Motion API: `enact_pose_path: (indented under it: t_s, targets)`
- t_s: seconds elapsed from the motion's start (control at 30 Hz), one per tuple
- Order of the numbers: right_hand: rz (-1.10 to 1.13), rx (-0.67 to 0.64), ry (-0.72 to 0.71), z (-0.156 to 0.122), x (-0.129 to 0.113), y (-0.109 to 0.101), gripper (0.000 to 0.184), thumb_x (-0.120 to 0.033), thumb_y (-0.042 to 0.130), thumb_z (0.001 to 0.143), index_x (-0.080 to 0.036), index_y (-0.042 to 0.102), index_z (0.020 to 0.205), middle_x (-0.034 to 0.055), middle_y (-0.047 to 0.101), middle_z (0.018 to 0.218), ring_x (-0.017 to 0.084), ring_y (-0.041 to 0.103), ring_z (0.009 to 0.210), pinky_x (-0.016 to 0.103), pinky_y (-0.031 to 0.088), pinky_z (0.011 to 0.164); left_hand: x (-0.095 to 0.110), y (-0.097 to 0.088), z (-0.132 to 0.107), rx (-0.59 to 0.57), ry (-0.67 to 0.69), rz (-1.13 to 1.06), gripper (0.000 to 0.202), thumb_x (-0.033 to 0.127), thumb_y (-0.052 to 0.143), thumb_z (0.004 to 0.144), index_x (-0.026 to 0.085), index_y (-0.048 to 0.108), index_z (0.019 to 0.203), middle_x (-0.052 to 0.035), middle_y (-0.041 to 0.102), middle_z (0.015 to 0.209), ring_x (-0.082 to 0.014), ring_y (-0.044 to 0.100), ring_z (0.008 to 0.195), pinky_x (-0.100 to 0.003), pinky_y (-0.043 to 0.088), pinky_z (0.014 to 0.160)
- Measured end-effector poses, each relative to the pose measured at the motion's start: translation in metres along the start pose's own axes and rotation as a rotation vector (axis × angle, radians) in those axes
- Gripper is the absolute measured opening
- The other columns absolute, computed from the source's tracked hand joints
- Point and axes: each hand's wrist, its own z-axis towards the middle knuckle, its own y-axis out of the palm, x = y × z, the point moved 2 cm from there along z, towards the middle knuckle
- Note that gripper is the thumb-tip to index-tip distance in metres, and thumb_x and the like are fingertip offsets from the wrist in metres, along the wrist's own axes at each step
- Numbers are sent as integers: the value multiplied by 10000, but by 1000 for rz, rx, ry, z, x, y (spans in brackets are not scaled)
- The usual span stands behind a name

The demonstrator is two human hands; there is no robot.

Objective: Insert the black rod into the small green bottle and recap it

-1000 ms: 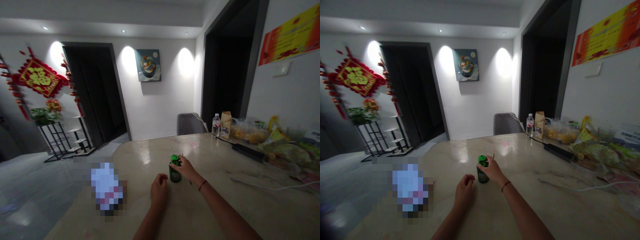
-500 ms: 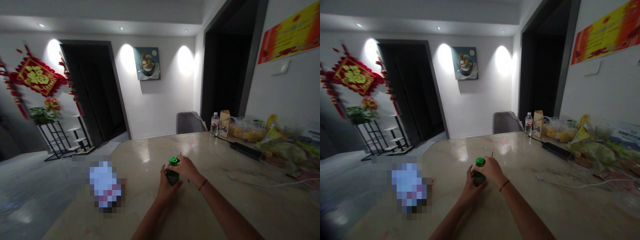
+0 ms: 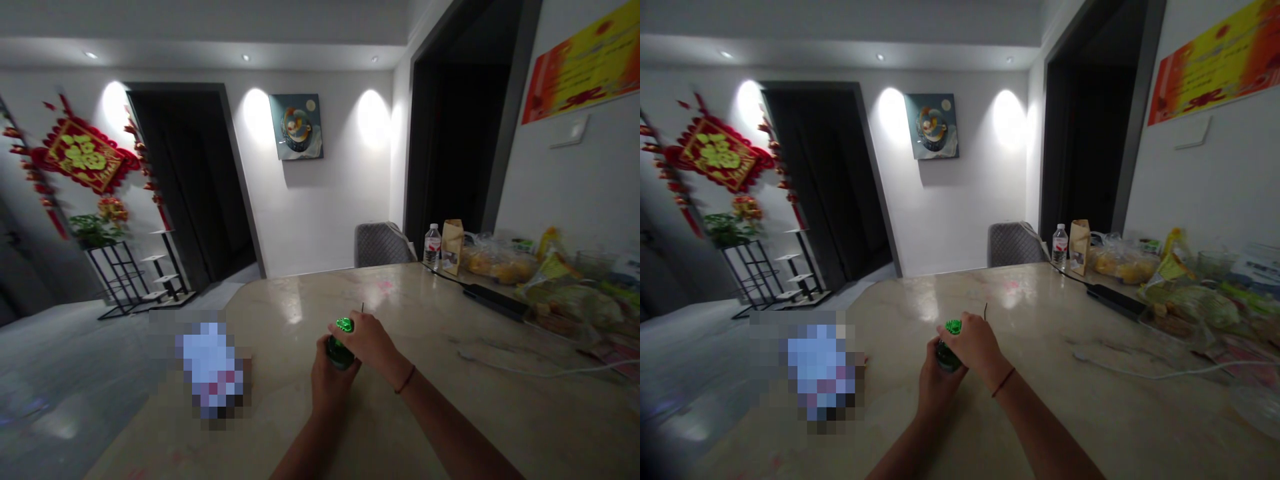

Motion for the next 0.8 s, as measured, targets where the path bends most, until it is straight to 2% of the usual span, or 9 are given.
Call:
enact_pose_path:
  t_s: [0.2,0.37,0.6,0.8]
  targets:
    - [-25,0,5,-4,-6,5,410,-514,488,731,-133,608,826,133,660,823,222,623,779,260,401,629,2,-1,-1,-19,-20,-86,531,280,669,545,177,463,1023,-31,641,823,-181,603,738,-256,452,634]
    - [-17,8,-4,-4,-6,8,402,-500,493,723,-129,608,829,130,658,836,219,623,783,258,408,636,2,-1,0,-28,-49,-164,528,290,670,540,177,467,1014,-17,642,806,-180,606,738,-248,457,624]
    - [-71,-17,30,1,2,14,444,-537,493,713,-127,619,826,139,659,850,230,622,812,263,412,654,-7,6,3,-97,-73,-127,450,280,663,546,176,468,938,2,628,763,-160,588,696,-235,442,600]
    - [-86,-75,-84,-1,1,9,432,-546,511,717,-165,588,906,115,659,857,235,618,803,283,403,645,-12,6,3,-125,-82,-143,419,325,660,575,185,446,908,4,618,771,-155,580,697,-233,440,604]
